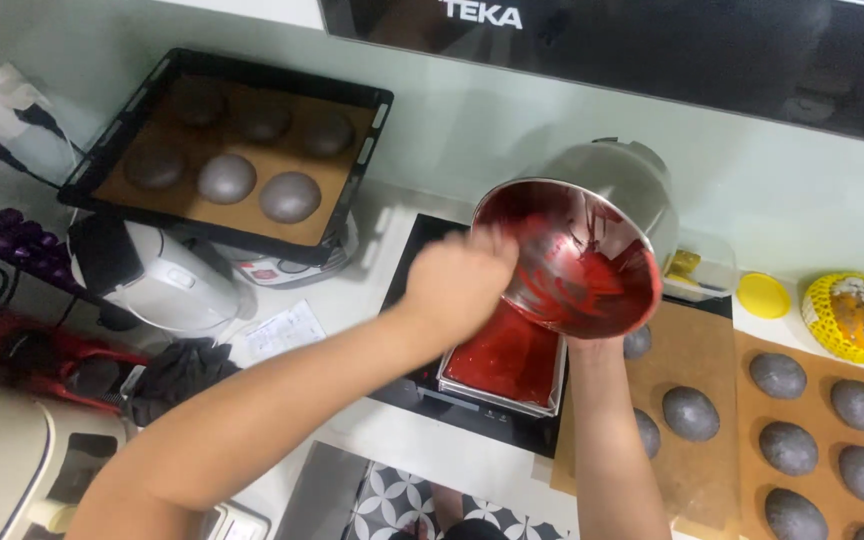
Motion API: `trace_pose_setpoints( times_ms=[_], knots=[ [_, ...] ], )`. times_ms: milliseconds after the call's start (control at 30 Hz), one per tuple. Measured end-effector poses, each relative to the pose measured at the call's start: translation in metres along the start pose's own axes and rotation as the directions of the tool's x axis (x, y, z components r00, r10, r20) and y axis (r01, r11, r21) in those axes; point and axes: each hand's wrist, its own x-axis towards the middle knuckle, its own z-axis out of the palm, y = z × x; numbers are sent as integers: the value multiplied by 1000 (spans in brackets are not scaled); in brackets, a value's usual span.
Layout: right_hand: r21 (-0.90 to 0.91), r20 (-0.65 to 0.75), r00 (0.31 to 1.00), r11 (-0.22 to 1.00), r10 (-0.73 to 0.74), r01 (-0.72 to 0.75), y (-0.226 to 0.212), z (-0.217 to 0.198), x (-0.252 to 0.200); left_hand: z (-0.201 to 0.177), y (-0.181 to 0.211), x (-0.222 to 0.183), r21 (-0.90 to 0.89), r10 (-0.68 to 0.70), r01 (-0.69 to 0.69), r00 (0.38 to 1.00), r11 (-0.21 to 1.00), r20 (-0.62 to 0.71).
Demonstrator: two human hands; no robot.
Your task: Pouring red cake batter from a mixing bowl into a square baking pan and placing it into the oven.
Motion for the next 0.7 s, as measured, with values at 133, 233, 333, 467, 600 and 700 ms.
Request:
trace_pose_setpoints(
  times_ms=[133, 233, 333, 467, 600, 700],
  knots=[
    [-42, 5, 1000, 999, 24, -24, 2, 7, 6, -23, 9, 14, -464, 20, 238, 874, 853, 485],
    [-82, -11, 998, 995, 61, -62, 7, 10, 0, -29, 15, 25, -414, -132, 132, 991, 900, 30],
    [-125, 4, 997, 989, 79, -78, 8, 9, 9, -30, 13, 34, -334, 169, -142, 984, 932, 51],
    [-154, -9, 996, 984, 93, -93, 21, -30, 4, -42, 8, 35, -119, 301, -310, 950, 943, -86],
    [-165, -14, 997, 984, 71, -72, 11, -36, 9, -36, 0, 18, -323, 179, -181, 983, 929, -36],
    [-168, -37, 997, 983, 68, -73, 12, -25, 1, -36, -7, -3, 73, 38, -24, 981, 997, -189]
  ],
)
